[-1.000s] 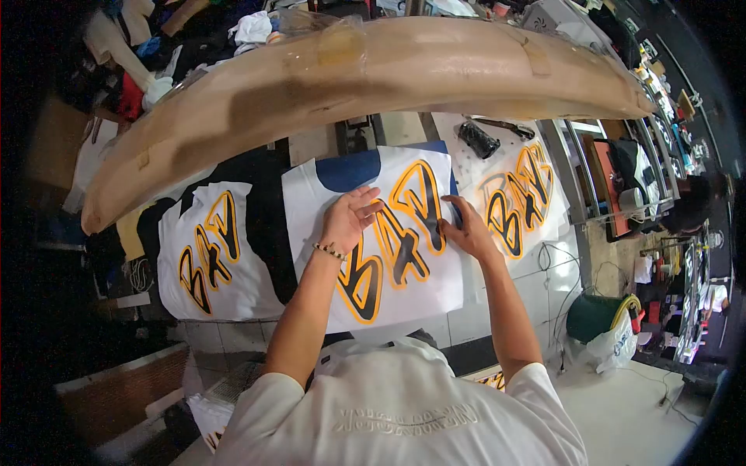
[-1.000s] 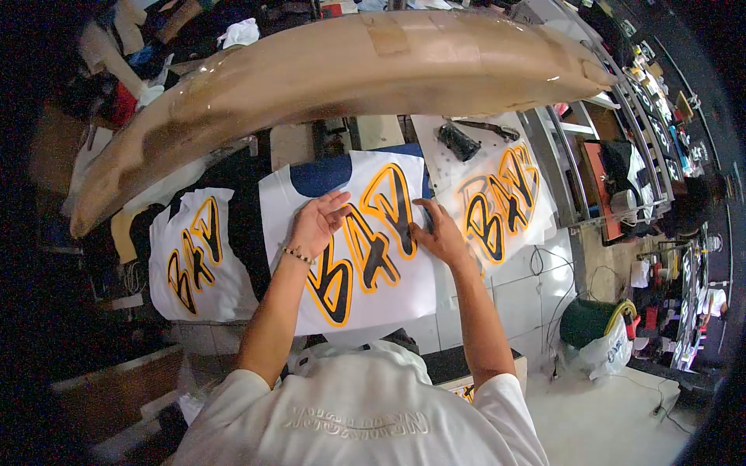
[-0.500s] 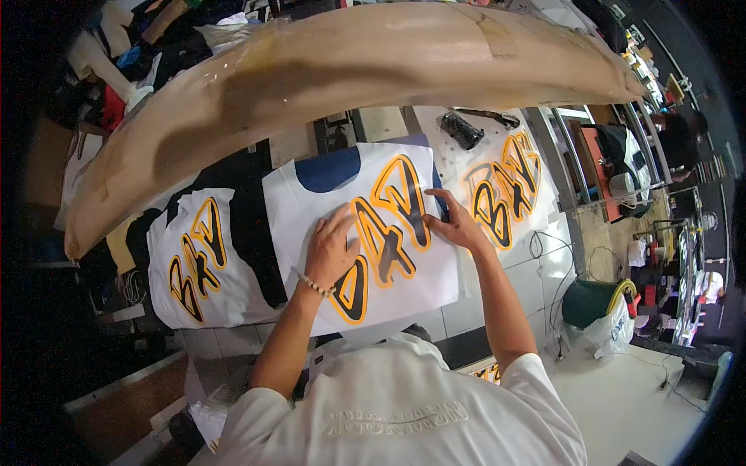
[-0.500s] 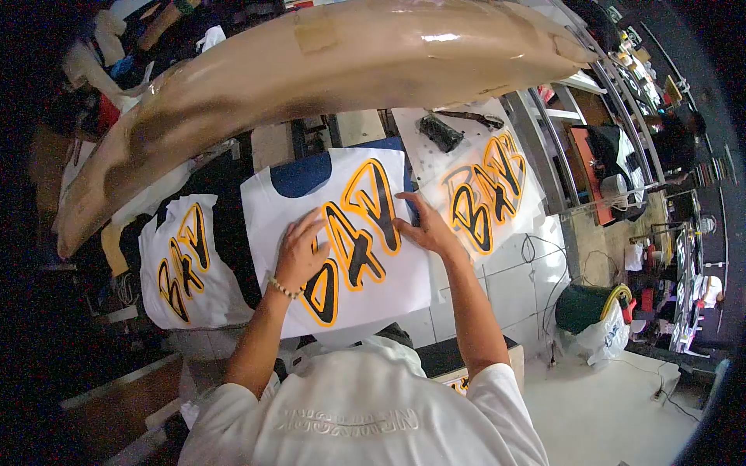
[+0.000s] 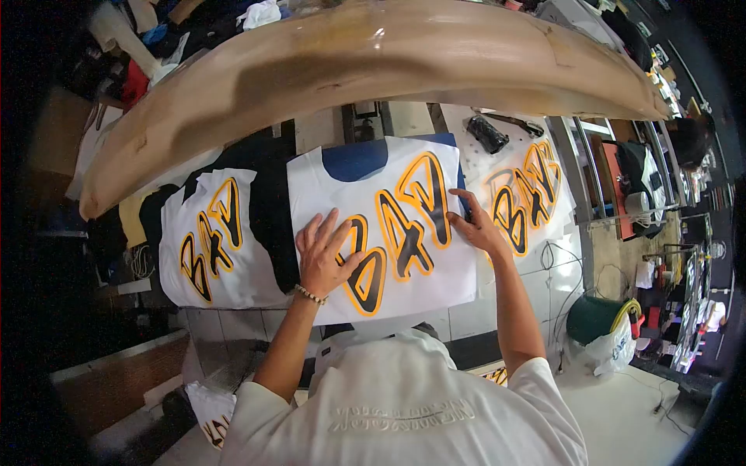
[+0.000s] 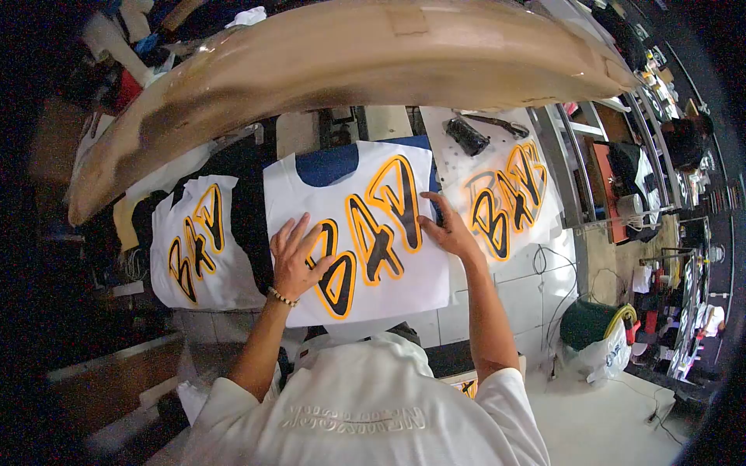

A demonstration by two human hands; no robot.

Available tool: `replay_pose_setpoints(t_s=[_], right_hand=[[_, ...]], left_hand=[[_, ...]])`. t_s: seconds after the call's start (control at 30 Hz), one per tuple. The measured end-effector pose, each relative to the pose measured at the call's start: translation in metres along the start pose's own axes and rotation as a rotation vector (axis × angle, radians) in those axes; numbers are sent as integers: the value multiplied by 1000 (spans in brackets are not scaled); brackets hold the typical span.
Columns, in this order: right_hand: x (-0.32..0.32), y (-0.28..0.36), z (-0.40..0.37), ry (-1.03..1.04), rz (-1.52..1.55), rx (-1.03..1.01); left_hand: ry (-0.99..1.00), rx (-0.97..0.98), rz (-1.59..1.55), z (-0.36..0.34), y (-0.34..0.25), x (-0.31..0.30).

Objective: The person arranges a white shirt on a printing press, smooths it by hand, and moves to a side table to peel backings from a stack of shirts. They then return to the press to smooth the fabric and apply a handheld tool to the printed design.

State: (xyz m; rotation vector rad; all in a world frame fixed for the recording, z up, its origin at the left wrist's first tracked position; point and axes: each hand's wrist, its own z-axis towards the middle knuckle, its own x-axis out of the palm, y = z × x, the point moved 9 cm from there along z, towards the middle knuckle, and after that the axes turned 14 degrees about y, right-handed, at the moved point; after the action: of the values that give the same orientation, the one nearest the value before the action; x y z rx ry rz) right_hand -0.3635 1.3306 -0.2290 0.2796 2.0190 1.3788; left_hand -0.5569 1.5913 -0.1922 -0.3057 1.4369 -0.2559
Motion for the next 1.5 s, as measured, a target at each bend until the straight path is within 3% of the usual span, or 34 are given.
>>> replay_pose_setpoints(t_s=[1.07,1.13,1.2,1.43,1.5], right_hand=[[-2,0,-1,-5,3,-32],[-2,2,-2,13,21,47],[-1,-5,-2,33,42,123],[0,-13,1,1,-23,16],[1,-12,4,0,-18,-27]], left_hand=[[-22,0,20,-2,2,1],[-18,3,14,-1,1,1],[-9,-3,23,-1,0,0],[123,-78,61,20,-8,-10],[106,-154,-595,38,11,2]])
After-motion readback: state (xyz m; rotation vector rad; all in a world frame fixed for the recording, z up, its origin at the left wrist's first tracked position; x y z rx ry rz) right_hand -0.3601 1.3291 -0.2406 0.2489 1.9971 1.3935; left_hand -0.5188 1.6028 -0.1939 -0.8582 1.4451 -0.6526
